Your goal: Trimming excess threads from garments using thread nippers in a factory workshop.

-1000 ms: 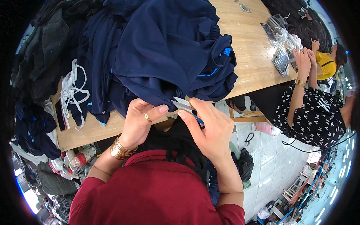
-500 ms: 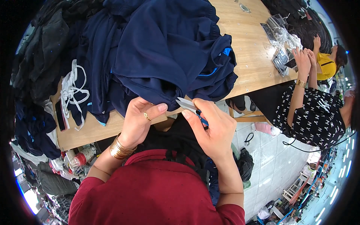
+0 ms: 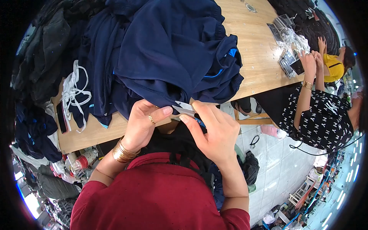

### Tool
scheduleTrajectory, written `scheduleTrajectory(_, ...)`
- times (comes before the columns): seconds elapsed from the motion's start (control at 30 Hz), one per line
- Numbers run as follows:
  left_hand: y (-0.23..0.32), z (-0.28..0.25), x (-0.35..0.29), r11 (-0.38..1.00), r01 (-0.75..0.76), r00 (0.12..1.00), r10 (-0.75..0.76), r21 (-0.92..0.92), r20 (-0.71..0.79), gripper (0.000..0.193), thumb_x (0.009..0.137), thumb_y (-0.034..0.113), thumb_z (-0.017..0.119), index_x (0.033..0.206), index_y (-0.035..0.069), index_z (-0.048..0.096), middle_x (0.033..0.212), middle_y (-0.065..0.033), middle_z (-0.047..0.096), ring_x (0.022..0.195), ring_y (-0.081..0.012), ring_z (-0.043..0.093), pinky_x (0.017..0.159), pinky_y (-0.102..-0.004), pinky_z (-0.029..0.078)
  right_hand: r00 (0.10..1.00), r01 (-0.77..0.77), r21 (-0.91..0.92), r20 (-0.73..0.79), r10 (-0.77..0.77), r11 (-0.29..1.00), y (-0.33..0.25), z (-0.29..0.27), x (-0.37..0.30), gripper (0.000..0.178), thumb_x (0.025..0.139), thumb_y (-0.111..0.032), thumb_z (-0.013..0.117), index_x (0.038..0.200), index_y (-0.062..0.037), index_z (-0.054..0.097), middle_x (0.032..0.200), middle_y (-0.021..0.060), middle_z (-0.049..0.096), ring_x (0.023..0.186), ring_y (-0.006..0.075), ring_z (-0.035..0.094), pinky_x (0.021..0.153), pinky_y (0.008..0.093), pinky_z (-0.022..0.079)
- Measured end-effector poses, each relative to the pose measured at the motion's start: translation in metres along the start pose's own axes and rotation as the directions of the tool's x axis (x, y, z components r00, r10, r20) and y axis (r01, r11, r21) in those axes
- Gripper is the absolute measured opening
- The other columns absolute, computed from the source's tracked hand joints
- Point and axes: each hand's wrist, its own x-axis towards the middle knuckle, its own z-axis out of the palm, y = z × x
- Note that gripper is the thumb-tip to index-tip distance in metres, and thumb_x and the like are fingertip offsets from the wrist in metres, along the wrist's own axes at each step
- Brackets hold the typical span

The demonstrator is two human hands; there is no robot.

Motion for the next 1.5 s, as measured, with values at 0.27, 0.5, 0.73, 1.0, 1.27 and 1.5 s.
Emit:
scheduleTrajectory(0.27, -0.003, -0.001, 0.0, 0.999, -0.034, 0.999, 0.035, -0.035, 0.028, 0.014, 0.081, 0.0, 0.061, 0.095, 0.0, 0.063, 0.089, -0.0024, 0.063, 0.081, -0.0067, 0.056, 0.076, -0.0217, 0.044, 0.999, 0.038, -0.063, -0.013, -0.039, 0.997, -0.002, 0.0, 0.001, 0.024, 0.073, -0.016, 0.069, 0.089, 0.0005, 0.059, 0.068, 0.0081, 0.056, 0.054, 0.0187, 0.052, 0.05, 0.0262, 0.039)
scheduleTrajectory(0.5, -0.004, -0.001, 0.001, 0.998, -0.037, 0.999, 0.038, -0.044, 0.022, 0.014, 0.081, 0.0, 0.061, 0.095, 0.0, 0.063, 0.088, -0.0028, 0.063, 0.08, -0.0067, 0.057, 0.074, -0.0213, 0.045, 1.0, -0.003, -0.003, -0.017, 0.003, 1.0, -0.001, 0.003, 0.0, 0.023, 0.074, -0.015, 0.068, 0.088, 0.0007, 0.059, 0.068, 0.008, 0.057, 0.055, 0.0187, 0.053, 0.051, 0.0257, 0.04)
scheduleTrajectory(0.73, -0.002, -0.002, -0.001, 0.999, -0.027, 1.0, 0.028, -0.032, 0.008, 0.013, 0.081, 0.0, 0.061, 0.094, 0.0, 0.063, 0.087, -0.0025, 0.063, 0.08, -0.006, 0.056, 0.074, -0.0205, 0.045, 1.0, 0.001, -0.01, -0.007, -0.001, 1.0, -0.003, 0.003, 0.0, 0.022, 0.074, -0.014, 0.068, 0.088, 0.0007, 0.059, 0.068, 0.008, 0.057, 0.055, 0.0184, 0.054, 0.052, 0.0252, 0.04)
scheduleTrajectory(1.0, -0.004, 0.001, 0.0, 0.999, -0.041, 0.999, 0.041, -0.031, 0.019, 0.014, 0.08, 0.0, 0.062, 0.094, 0.0, 0.063, 0.088, -0.0022, 0.063, 0.081, -0.0065, 0.056, 0.076, -0.0214, 0.044, 1.0, -0.018, 0.01, 0.0, 0.018, 1.0, 0.002, 0.0, -0.002, 0.019, 0.075, -0.011, 0.067, 0.087, 0.001, 0.059, 0.069, 0.0073, 0.056, 0.056, 0.0152, 0.052, 0.053, 0.0235, 0.04)
scheduleTrajectory(1.27, -0.003, 0.0, -0.001, 0.999, -0.028, 1.0, 0.028, -0.026, 0.0, 0.014, 0.08, 0.0, 0.062, 0.094, 0.0, 0.063, 0.089, -0.0018, 0.063, 0.083, -0.006, 0.056, 0.077, -0.0214, 0.044, 0.955, -0.193, 0.336, -0.154, 0.256, 0.922, -0.01, 0.005, 0.008, 0.02, 0.074, -0.005, 0.068, 0.092, -0.0031, 0.061, 0.076, 0.0011, 0.057, 0.056, 0.007, 0.044, 0.051, 0.0173, 0.037)
scheduleTrajectory(1.5, -0.008, -0.004, 0.0, 0.999, 0.012, 1.0, -0.011, -0.038, 0.022, 0.016, 0.08, 0.0, 0.062, 0.096, 0.0, 0.062, 0.091, -0.0019, 0.063, 0.084, -0.0065, 0.056, 0.078, -0.021, 0.044, 0.942, -0.213, 0.524, -0.113, 0.315, 0.824, 0.001, 0.011, 0.004, 0.007, 0.079, -0.002, 0.061, 0.085, -0.0017, 0.06, 0.072, -0.0009, 0.058, 0.06, 0.0033, 0.046, 0.053, 0.0176, 0.036)
